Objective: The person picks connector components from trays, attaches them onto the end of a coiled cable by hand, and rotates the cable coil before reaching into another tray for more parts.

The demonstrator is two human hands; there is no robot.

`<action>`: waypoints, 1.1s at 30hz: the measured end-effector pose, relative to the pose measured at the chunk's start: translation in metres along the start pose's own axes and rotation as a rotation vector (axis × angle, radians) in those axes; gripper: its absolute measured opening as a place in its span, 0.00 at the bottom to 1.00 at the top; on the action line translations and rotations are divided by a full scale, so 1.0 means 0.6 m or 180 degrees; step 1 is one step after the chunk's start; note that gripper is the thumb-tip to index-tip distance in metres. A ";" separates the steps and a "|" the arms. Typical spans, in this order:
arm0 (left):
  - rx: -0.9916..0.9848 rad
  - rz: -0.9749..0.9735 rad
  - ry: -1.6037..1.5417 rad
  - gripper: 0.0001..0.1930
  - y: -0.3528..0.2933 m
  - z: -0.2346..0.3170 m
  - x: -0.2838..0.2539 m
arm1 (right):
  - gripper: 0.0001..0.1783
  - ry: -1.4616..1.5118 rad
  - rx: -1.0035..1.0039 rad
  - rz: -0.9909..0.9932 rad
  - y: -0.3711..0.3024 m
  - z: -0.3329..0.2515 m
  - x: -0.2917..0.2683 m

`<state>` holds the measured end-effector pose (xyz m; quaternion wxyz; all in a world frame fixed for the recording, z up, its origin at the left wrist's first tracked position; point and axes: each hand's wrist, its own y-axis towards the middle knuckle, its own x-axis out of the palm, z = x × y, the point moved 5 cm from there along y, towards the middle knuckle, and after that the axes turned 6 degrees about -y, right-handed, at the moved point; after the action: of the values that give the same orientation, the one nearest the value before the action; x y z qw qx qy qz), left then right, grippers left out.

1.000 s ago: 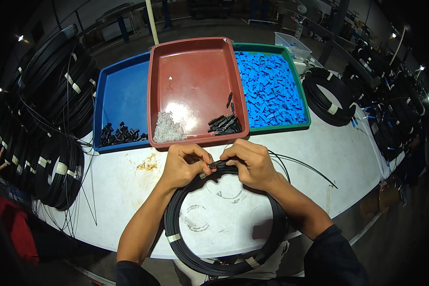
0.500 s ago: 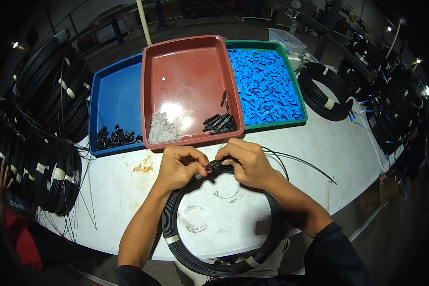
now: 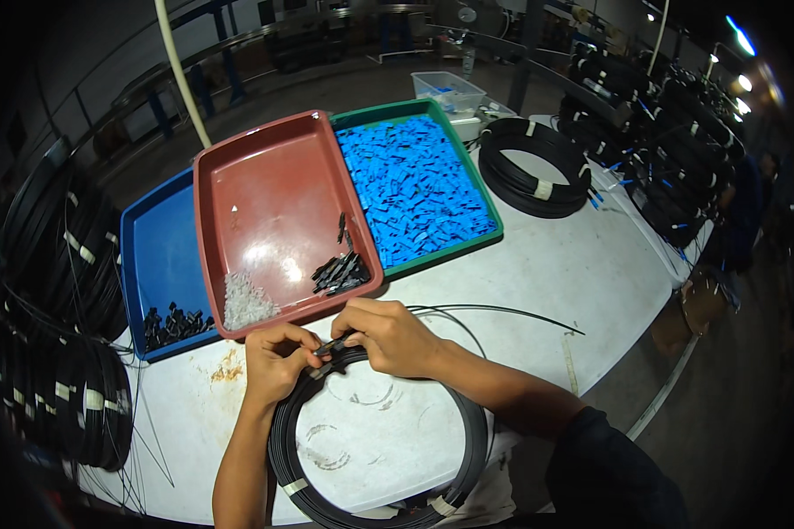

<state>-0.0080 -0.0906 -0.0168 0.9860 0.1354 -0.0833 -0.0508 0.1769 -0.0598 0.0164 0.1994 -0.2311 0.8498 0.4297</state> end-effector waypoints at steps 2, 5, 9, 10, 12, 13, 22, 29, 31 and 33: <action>0.0011 -0.0057 0.0060 0.04 0.003 -0.009 -0.010 | 0.08 0.0228 0.0052 -0.0061 0.000 0.005 0.000; -0.0057 -0.0332 0.0015 0.15 0.012 -0.022 -0.037 | 0.08 0.0212 0.0011 -0.0301 -0.004 0.004 0.005; 0.0123 -0.0639 -0.0243 0.27 0.037 0.015 -0.034 | 0.09 0.0515 0.0031 -0.0544 -0.005 0.006 0.019; 0.0134 -0.0649 -0.0177 0.28 0.045 0.025 -0.032 | 0.09 0.0557 0.0128 -0.0678 -0.004 0.007 0.023; 0.0051 -0.0641 0.0247 0.27 0.069 0.047 -0.023 | 0.08 0.0561 0.0170 -0.0723 -0.002 0.003 0.022; 0.0013 -0.0695 0.0332 0.25 0.084 0.062 -0.002 | 0.08 0.0554 0.0149 -0.0680 -0.003 0.003 0.021; 0.0330 -0.2236 0.2950 0.14 0.226 0.078 0.196 | 0.06 0.0209 0.0287 -0.0833 -0.009 0.007 0.026; 0.1538 -0.3105 0.3577 0.15 0.284 -0.015 0.272 | 0.06 0.0271 0.0085 -0.0643 -0.013 0.009 0.029; 0.1539 -0.3279 0.3867 0.16 0.311 -0.032 0.288 | 0.06 0.0282 0.0091 -0.0590 -0.014 0.013 0.031; 0.1854 -0.3194 0.3863 0.16 0.336 -0.044 0.297 | 0.06 0.0275 0.0142 -0.0604 -0.014 0.016 0.030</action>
<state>0.1873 0.0874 0.0407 0.6458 0.4094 0.5219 -0.3781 0.1683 -0.0602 -0.0042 0.2075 -0.3244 0.8413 0.3795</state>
